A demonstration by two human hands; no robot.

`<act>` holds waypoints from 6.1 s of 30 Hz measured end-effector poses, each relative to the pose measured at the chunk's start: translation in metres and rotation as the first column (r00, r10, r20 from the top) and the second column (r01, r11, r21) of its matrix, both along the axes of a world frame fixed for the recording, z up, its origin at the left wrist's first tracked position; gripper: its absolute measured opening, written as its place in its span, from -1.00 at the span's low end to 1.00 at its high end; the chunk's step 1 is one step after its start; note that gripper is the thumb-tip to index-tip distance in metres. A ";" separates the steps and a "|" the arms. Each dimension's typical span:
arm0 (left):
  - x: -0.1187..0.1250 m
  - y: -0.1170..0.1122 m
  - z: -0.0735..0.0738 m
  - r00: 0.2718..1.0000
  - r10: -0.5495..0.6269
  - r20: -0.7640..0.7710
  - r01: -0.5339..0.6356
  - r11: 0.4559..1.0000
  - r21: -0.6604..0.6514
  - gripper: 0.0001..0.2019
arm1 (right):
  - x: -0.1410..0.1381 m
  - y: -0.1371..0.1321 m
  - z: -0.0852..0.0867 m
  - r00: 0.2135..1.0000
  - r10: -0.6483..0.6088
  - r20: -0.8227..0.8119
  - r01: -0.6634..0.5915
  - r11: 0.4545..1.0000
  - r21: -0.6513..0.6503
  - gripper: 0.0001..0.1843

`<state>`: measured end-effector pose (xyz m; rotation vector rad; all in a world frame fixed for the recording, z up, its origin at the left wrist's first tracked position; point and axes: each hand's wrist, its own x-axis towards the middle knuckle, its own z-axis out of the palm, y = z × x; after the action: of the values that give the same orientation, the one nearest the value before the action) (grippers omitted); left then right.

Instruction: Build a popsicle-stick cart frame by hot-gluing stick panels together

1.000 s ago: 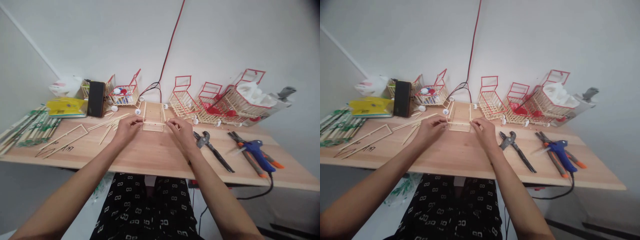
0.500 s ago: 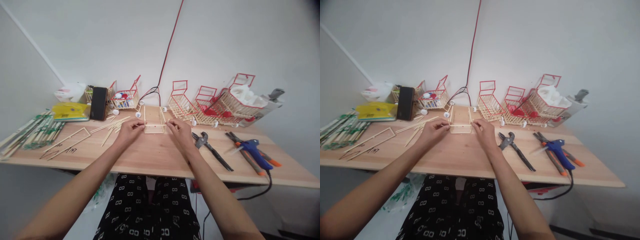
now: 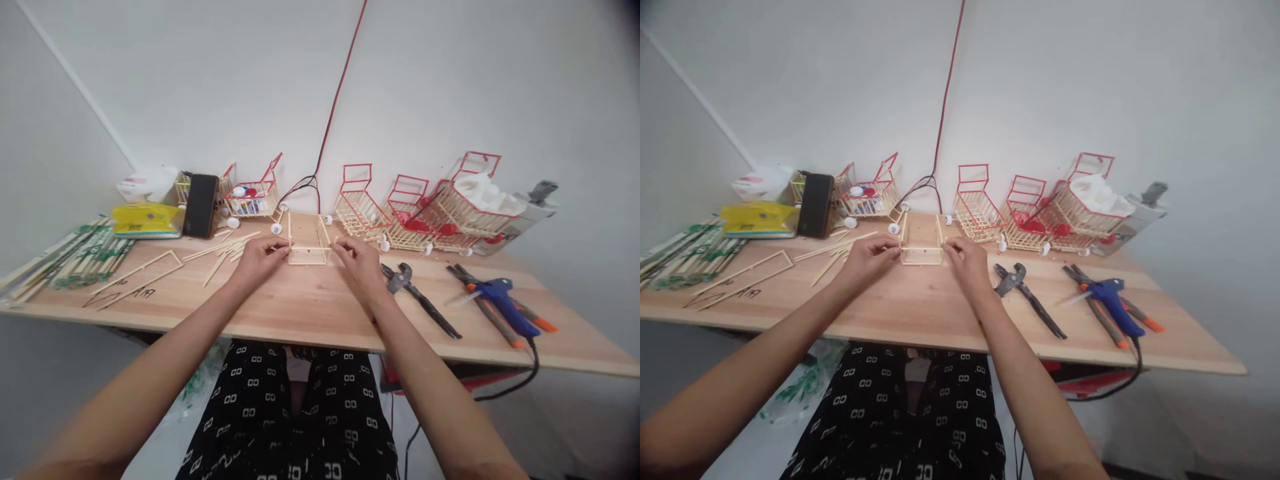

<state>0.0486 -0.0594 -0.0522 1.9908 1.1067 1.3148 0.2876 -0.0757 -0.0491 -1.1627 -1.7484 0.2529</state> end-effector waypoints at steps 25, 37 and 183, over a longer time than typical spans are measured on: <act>0.000 -0.025 0.016 0.915 0.374 -0.149 -0.268 0.843 0.466 -0.79 | 0.012 -0.002 0.003 0.984 -0.167 -0.056 0.167 0.986 -0.008 -0.56; 0.060 -0.019 0.028 0.735 0.340 -0.587 0.090 0.808 0.582 -0.86 | 0.006 0.000 0.001 1.000 -0.001 -0.028 0.003 0.997 0.073 -0.77; 0.010 -0.005 0.006 0.978 0.203 0.045 -0.198 0.976 -0.091 -0.72 | 0.010 0.001 -0.004 0.997 -0.024 -0.077 0.022 0.999 -0.027 -0.76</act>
<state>0.0590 -0.0641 -0.0467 1.8084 1.3441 1.3872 0.2971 -0.0744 -0.0526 -1.1765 -1.6676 0.3037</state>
